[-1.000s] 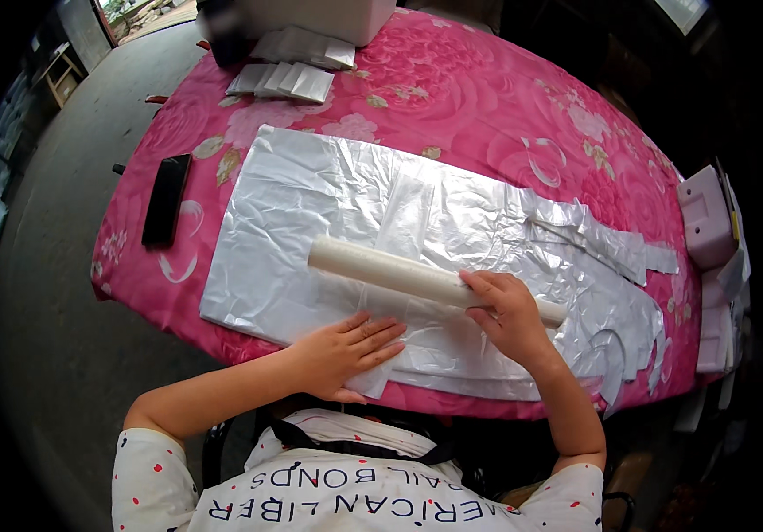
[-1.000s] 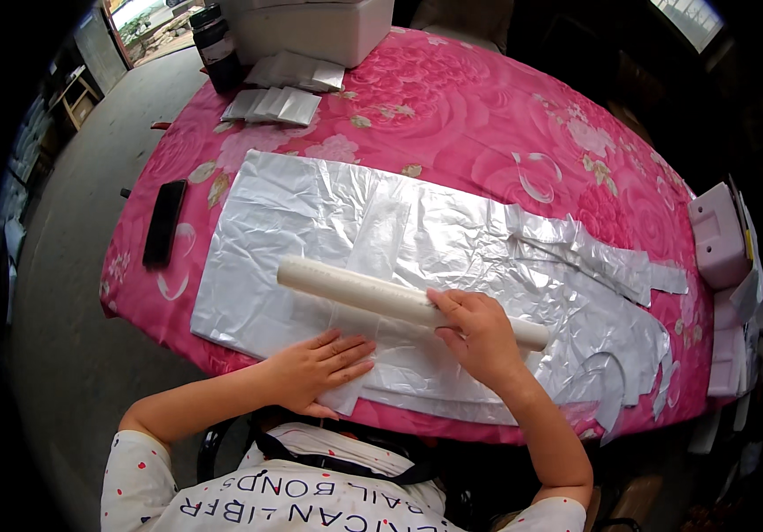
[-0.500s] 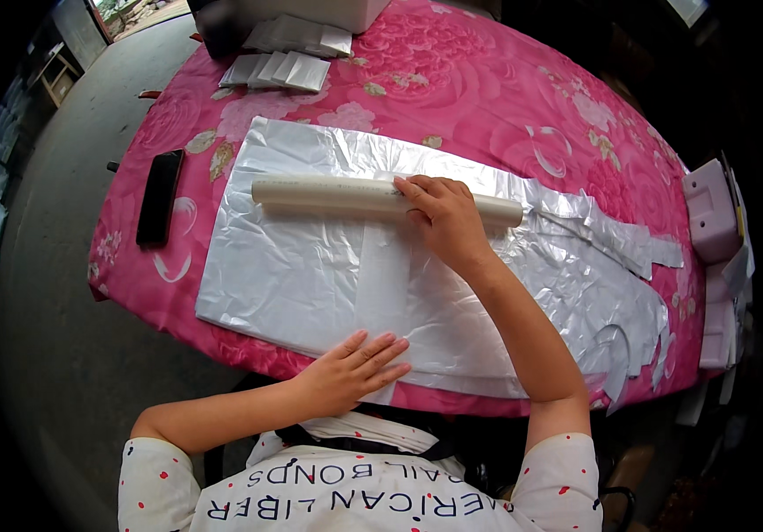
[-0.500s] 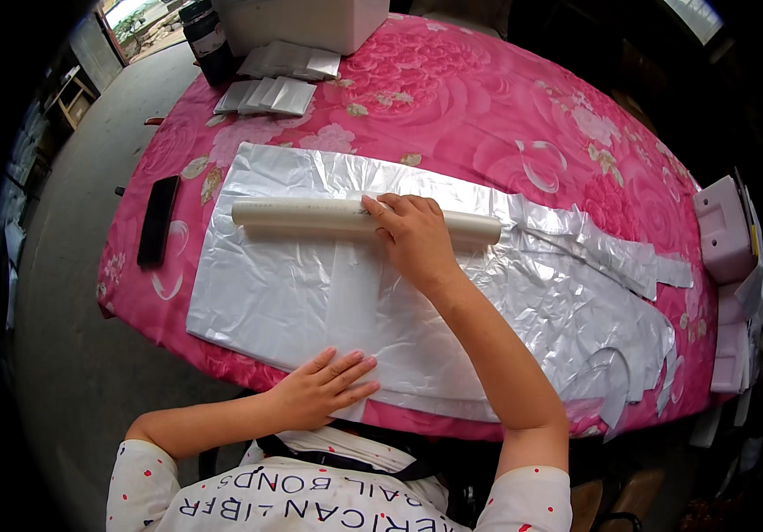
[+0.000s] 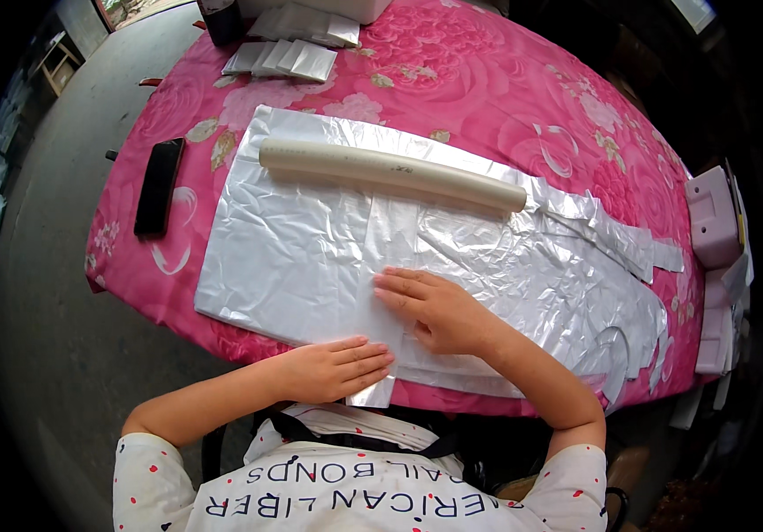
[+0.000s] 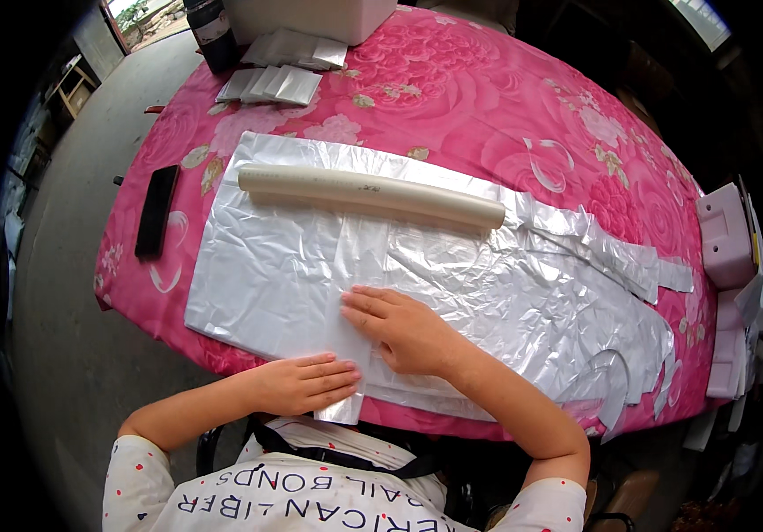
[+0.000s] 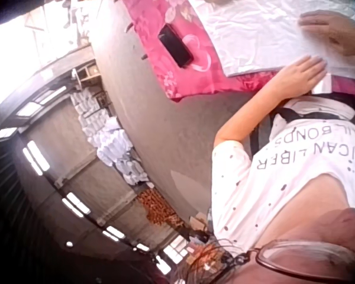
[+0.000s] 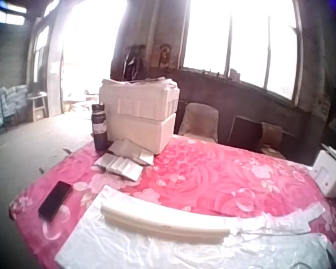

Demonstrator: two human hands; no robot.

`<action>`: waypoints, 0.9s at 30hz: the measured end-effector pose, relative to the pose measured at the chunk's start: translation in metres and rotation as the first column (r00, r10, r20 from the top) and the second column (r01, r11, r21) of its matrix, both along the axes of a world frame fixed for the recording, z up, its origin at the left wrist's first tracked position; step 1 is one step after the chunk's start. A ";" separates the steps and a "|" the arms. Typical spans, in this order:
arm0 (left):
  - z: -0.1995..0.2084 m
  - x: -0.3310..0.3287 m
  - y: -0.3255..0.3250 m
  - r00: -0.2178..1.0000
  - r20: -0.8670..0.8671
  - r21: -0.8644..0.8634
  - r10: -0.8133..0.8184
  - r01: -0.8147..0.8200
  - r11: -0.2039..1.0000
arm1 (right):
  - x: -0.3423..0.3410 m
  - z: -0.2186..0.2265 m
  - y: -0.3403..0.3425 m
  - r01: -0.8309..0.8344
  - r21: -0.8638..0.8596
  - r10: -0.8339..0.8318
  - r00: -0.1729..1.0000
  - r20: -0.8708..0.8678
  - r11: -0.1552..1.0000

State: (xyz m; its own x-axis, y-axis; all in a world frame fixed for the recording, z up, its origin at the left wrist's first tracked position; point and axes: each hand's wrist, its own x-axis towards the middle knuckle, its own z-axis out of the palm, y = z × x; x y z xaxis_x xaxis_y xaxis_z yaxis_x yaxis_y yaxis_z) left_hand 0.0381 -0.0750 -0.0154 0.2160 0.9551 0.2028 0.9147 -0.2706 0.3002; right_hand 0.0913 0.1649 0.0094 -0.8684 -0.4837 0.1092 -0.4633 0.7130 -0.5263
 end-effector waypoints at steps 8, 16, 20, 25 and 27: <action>0.011 -0.007 0.008 0.962 0.072 0.173 0.265 -0.273 0.946 | 0.036 -0.013 -0.024 0.143 0.088 -0.128 0.980 -0.150 0.986; 0.007 -0.016 0.020 0.891 0.159 0.184 0.425 -0.450 0.874 | 0.033 -0.011 -0.024 0.306 -0.052 -0.308 0.914 -0.263 0.951; 0.013 -0.023 0.029 0.715 0.442 0.011 0.542 -0.609 0.793 | 0.022 -0.005 -0.020 0.438 -0.204 -0.461 0.884 -0.076 0.875; 0.021 -0.027 0.042 0.397 0.677 -0.135 0.620 -0.761 0.635 | -0.012 0.010 -0.008 0.736 -0.166 -0.516 0.598 0.614 0.656; 0.016 -0.027 0.037 0.596 0.469 0.030 0.651 -0.748 0.663 | -0.018 0.016 -0.007 0.770 -0.135 -0.495 0.522 0.694 0.623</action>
State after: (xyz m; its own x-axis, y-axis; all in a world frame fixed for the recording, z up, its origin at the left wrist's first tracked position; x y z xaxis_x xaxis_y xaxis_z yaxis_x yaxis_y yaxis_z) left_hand 0.0114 -0.0377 0.0011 -0.6446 0.6993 0.3089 0.6604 0.3058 0.6858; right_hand 0.0736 0.1576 0.0257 -0.8661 0.1946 -0.4605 0.4998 0.3553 -0.7899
